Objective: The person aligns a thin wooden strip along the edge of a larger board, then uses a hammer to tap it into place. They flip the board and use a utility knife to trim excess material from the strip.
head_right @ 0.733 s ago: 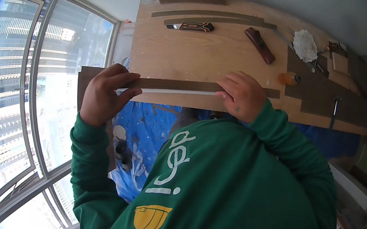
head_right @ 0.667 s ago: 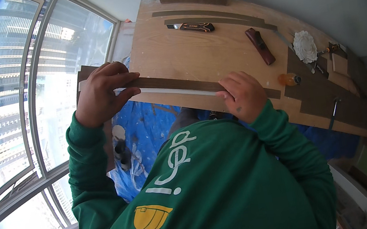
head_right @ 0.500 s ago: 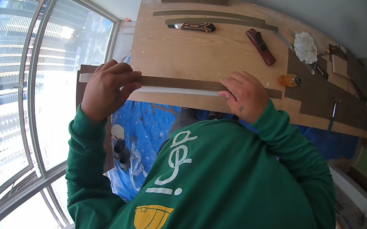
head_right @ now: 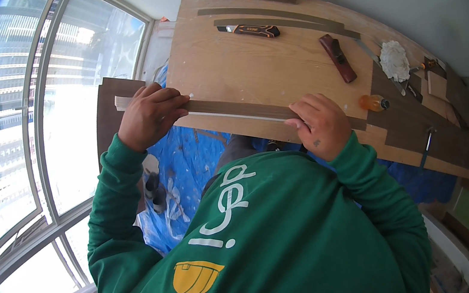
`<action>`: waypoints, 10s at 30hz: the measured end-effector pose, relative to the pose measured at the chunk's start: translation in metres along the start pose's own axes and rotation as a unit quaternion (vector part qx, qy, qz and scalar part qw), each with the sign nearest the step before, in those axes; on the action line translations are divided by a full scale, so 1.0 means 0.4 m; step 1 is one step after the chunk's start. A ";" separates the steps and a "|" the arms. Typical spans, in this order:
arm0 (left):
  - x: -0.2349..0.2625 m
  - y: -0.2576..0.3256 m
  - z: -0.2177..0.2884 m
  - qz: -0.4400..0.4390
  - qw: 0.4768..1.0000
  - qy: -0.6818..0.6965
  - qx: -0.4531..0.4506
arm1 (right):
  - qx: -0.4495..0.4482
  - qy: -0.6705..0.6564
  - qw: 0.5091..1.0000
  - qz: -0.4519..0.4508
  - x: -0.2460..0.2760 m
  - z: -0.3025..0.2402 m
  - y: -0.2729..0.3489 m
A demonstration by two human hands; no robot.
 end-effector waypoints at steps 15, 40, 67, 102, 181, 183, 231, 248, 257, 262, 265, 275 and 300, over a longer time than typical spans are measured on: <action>-0.034 0.005 -0.004 -0.006 0.998 -0.054 0.010 | -0.007 0.011 1.000 -0.020 -0.004 0.011 -0.002; -0.059 0.013 -0.037 0.070 0.992 0.003 -0.103 | 0.068 0.086 0.994 -0.006 -0.167 -0.121 -0.144; 0.069 0.097 -0.255 0.008 0.995 0.081 -0.065 | 0.011 0.090 0.996 -0.001 -0.173 -0.121 -0.161; 0.068 0.109 -0.333 -0.015 0.997 0.051 -0.051 | 0.030 0.048 0.998 -0.006 -0.322 -0.231 -0.343; -0.072 0.055 -0.213 0.087 0.982 0.167 -0.032 | 0.017 0.065 0.998 0.006 -0.328 -0.238 -0.349; -0.086 0.066 -0.218 0.113 0.977 0.173 -0.047 | 0.014 0.068 0.998 0.001 -0.326 -0.250 -0.345; -0.087 -0.046 -0.265 0.154 0.985 0.014 0.075 | 0.053 0.159 0.984 0.058 -0.389 -0.224 -0.360; -0.102 -0.040 -0.268 0.160 0.984 0.008 0.082 | 0.003 0.205 0.976 0.074 -0.416 -0.242 -0.365; -0.087 -0.024 -0.259 0.155 0.988 0.005 0.016 | -0.081 0.228 0.970 -0.040 -0.263 -0.117 -0.222; -0.080 -0.010 -0.245 0.105 0.991 -0.008 -0.087 | -0.141 0.286 0.947 -0.045 -0.062 0.018 -0.033; -0.085 -0.017 -0.247 0.079 0.994 -0.036 -0.072 | -0.198 0.309 0.929 -0.043 0.031 0.081 0.059; -0.099 -0.047 -0.223 0.010 0.998 -0.067 0.004 | -0.179 0.253 0.951 0.008 0.067 0.127 0.104; -0.190 -0.018 0.083 0.007 0.996 -0.083 -0.017 | -0.075 0.180 0.979 0.053 0.073 0.067 0.195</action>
Point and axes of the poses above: each hand's wrist, its own y-axis away from the middle knuckle, its own x-axis out of the back of the hand, z = x × y, the point moved 3 cm from there along -y, towards the middle knuckle, and after that the axes turned 5 degrees about x, right-handed, at the moved point
